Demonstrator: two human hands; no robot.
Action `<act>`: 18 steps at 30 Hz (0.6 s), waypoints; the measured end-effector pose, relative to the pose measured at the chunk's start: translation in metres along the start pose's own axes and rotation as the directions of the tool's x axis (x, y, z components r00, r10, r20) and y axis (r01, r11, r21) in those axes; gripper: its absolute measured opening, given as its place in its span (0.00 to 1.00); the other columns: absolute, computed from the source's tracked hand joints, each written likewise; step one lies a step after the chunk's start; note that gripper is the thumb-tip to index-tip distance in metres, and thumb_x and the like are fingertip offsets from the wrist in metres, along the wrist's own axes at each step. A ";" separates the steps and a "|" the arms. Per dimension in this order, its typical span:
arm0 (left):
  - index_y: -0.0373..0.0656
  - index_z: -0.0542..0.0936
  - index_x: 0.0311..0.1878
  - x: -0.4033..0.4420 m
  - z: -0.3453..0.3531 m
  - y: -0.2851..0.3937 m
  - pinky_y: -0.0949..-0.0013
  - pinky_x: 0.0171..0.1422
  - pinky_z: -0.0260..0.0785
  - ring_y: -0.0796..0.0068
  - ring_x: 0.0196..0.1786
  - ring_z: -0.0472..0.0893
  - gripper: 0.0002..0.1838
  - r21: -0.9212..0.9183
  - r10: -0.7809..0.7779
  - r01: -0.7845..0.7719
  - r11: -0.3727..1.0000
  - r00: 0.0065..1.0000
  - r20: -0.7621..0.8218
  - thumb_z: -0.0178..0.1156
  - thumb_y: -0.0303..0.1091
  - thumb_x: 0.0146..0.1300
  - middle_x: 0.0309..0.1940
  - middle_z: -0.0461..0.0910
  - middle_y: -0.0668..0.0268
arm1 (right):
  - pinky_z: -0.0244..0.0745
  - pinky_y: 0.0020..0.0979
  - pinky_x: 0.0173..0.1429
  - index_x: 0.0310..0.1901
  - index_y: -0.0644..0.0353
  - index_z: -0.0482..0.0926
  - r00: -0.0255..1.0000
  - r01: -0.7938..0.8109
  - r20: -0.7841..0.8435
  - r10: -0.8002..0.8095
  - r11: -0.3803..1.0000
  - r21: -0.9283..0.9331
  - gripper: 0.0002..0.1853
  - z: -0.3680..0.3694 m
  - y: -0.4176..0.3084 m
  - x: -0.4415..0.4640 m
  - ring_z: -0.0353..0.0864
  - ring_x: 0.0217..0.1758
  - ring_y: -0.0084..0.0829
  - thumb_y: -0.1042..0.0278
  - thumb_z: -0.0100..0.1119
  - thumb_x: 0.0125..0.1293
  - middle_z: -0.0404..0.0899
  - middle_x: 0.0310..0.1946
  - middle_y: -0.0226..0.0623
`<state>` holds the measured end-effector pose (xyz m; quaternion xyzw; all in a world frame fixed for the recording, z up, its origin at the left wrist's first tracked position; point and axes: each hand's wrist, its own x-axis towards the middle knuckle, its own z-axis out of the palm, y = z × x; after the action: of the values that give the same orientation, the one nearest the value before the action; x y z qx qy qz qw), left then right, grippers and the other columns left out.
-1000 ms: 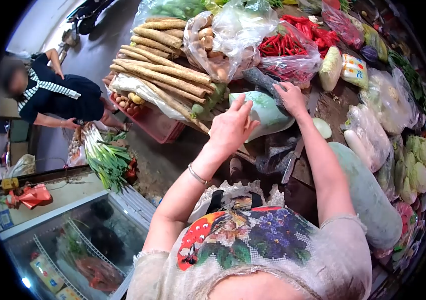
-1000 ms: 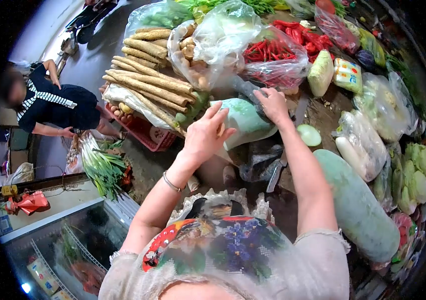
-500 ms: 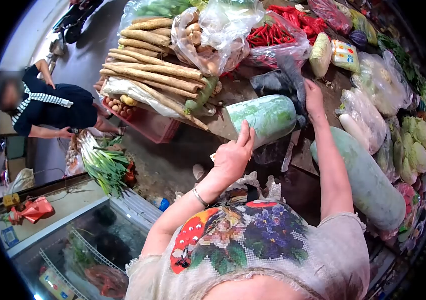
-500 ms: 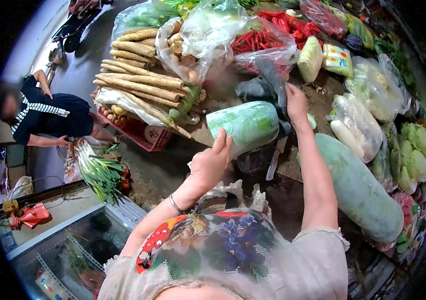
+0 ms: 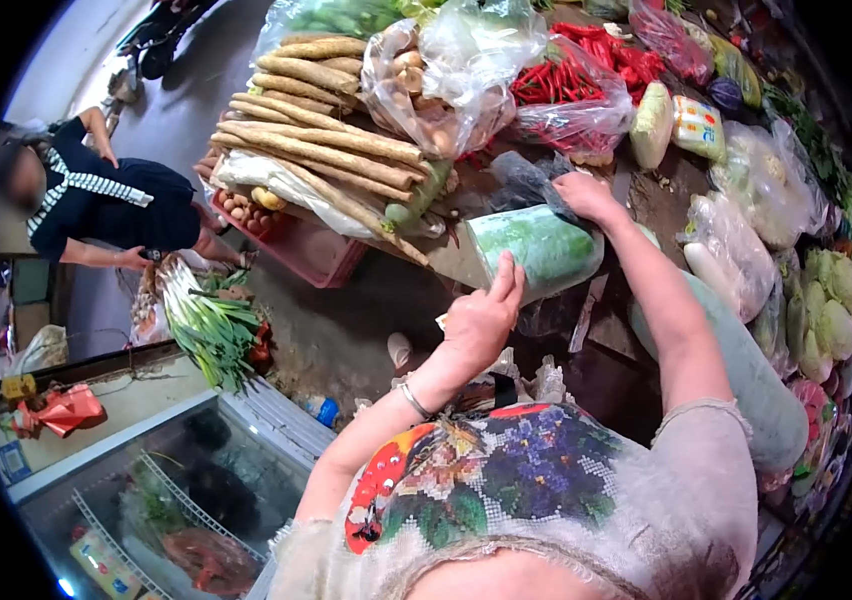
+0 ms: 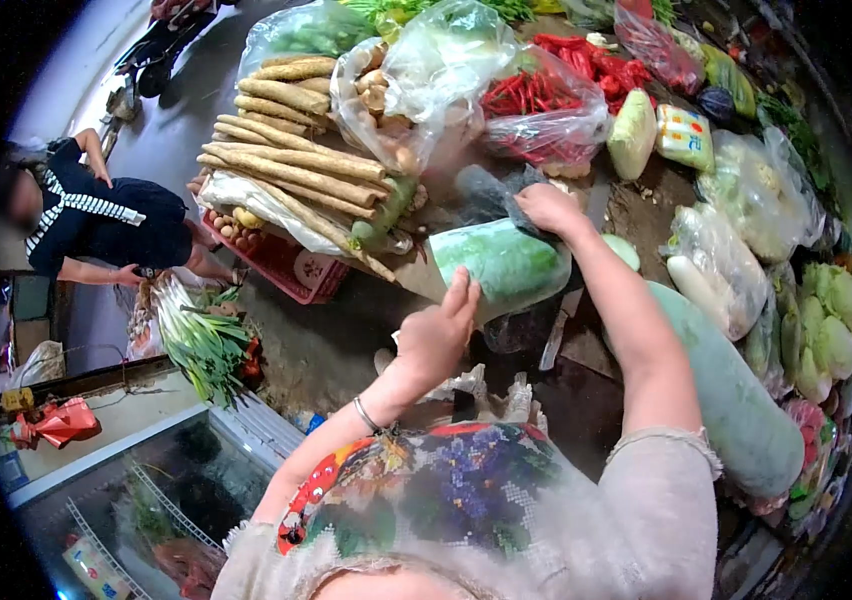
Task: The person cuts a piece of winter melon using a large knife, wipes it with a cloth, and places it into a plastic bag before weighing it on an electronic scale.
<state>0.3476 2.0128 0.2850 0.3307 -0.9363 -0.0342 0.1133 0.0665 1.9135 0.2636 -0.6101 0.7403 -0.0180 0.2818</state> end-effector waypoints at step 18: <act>0.46 0.81 0.54 -0.015 0.022 0.015 0.75 0.24 0.66 0.81 0.19 0.68 0.23 -0.026 0.025 -0.032 0.999 0.969 -0.247 0.58 0.31 0.52 0.63 0.75 0.63 | 0.72 0.31 0.51 0.49 0.67 0.80 0.848 -0.285 0.525 -0.075 0.771 0.569 0.19 0.045 0.102 0.056 0.79 0.41 0.29 0.59 0.52 0.68 0.83 0.39 0.35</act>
<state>0.3449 2.0340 0.2632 0.3172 -0.9190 -0.0052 0.2342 -0.0102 1.9027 0.1654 -0.4180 0.6209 -0.0820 0.6581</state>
